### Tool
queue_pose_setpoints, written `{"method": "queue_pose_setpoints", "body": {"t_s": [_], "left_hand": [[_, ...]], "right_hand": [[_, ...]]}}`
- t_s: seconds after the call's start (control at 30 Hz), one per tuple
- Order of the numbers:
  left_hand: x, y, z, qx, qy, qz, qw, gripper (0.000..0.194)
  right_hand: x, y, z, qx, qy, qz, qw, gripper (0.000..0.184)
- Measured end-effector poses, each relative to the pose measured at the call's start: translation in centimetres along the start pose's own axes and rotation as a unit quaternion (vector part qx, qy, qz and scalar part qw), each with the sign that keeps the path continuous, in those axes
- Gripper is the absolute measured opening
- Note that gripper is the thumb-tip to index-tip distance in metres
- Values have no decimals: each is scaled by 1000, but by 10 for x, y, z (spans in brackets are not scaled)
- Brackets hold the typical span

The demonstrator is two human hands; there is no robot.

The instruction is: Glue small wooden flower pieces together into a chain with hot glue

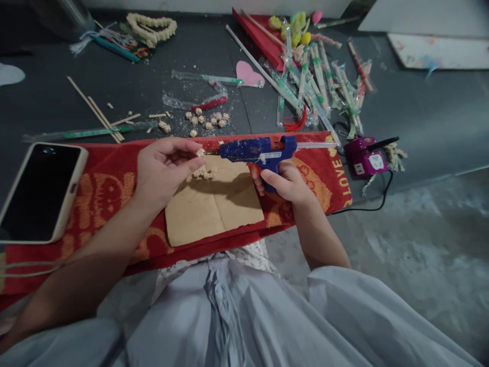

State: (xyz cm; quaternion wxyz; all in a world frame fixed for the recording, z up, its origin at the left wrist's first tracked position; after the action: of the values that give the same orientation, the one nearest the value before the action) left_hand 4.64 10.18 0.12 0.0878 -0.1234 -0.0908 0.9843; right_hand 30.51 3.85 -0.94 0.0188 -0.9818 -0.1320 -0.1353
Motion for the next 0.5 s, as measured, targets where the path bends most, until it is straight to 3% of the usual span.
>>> {"method": "queue_pose_setpoints", "body": {"t_s": [0.5], "left_hand": [[-3,-1,3,-3,15,16,1000,30]], "right_hand": [[1,0,0,1,31,9,999,77]]}}
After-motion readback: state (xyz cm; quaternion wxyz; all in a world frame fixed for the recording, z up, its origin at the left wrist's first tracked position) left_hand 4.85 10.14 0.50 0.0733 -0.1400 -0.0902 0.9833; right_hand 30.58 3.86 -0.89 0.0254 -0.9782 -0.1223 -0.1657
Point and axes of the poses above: each hand's wrist, its own y-axis away from the middle knuckle, its own x-axis out of the back of the hand, z = x × y, the point moved 7 cm from there along -y, towards the middle knuckle, and after that the axes turned 11 degrees about y, right-handed, at the moved point
